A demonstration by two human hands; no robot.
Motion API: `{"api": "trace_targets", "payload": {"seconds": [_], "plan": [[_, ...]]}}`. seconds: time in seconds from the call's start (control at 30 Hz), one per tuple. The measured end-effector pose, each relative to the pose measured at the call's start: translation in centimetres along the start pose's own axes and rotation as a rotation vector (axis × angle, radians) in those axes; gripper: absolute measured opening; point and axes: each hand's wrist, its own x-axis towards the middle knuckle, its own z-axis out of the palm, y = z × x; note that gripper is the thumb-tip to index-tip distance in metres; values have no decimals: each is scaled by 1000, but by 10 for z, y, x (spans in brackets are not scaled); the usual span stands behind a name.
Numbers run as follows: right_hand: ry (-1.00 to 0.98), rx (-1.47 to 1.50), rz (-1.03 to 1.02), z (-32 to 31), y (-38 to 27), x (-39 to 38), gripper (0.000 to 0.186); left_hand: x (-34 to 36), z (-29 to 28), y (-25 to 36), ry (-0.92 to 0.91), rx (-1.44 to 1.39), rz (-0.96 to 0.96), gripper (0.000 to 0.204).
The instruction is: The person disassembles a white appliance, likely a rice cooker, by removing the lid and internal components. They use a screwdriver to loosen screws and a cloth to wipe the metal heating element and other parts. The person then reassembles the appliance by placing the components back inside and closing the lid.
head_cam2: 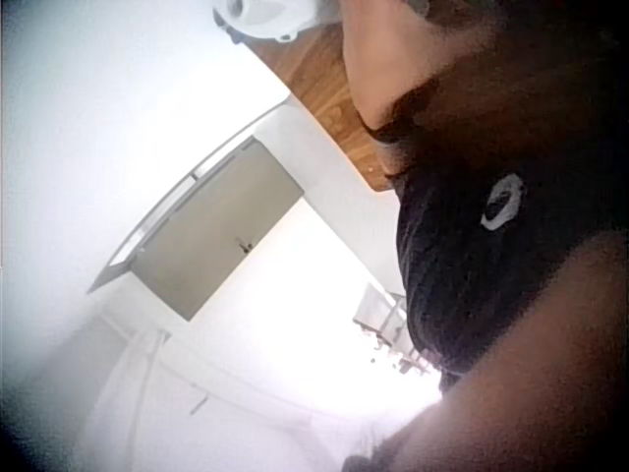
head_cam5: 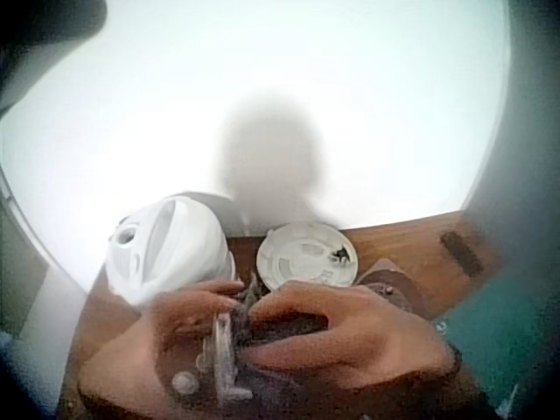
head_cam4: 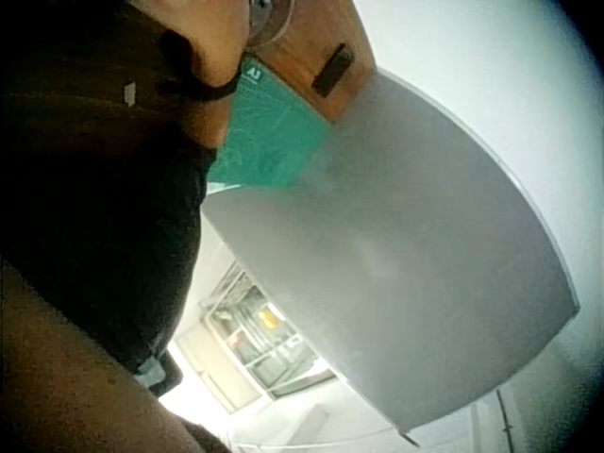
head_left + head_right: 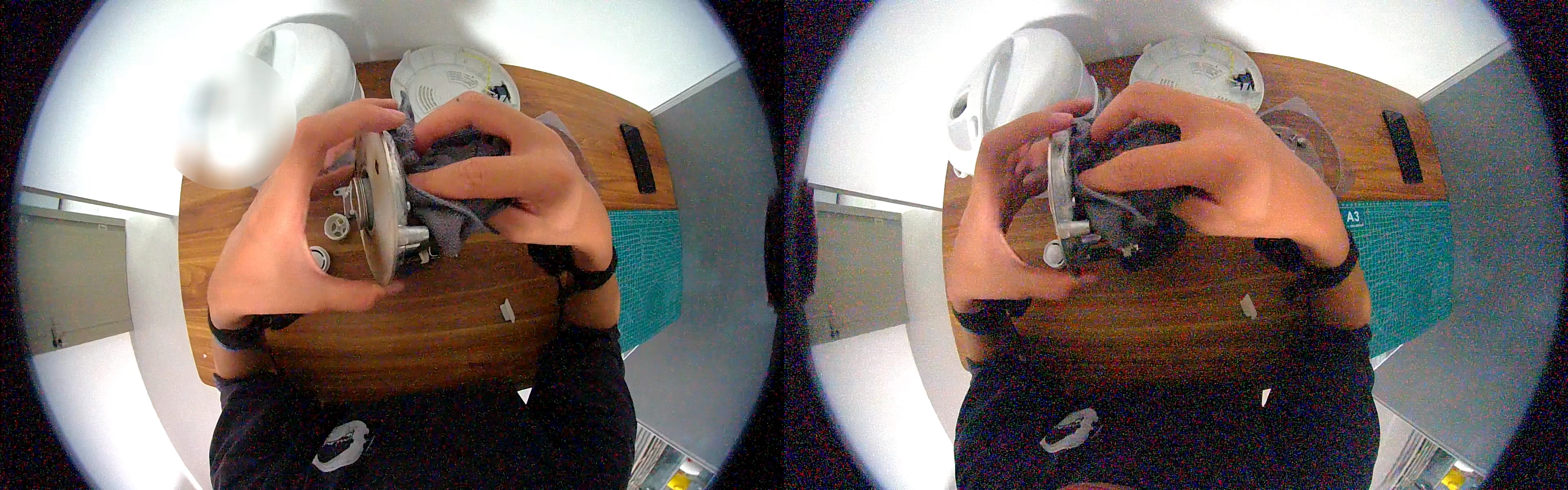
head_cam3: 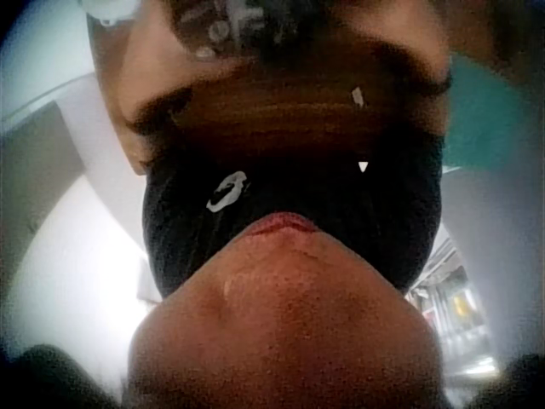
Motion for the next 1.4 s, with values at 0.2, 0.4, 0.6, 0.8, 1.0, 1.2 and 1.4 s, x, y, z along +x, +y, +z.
{"api": "trace_targets", "payload": {"seconds": [0.2,0.4,0.6,0.8,1.0,1.2,1.4], "plan": [[17,-16,171,10,3,-3,62,-1,5,-3,76,-48,-9,124],[-31,-120,174,8,0,-7,63,1,11,-9,94,-122,-20,129],[19,-48,-7,3,5,-7,52,12,12,1,170,-324,-215,132],[28,40,43,5,4,-5,49,10,12,5,173,-394,-224,131],[-18,144,223,14,10,-11,61,5,8,-11,68,-168,74,134],[-7,71,287,15,0,-10,64,3,10,-16,30,-139,115,134],[56,-80,158,18,1,-9,68,-4,-2,-10,-139,71,88,149]]}}
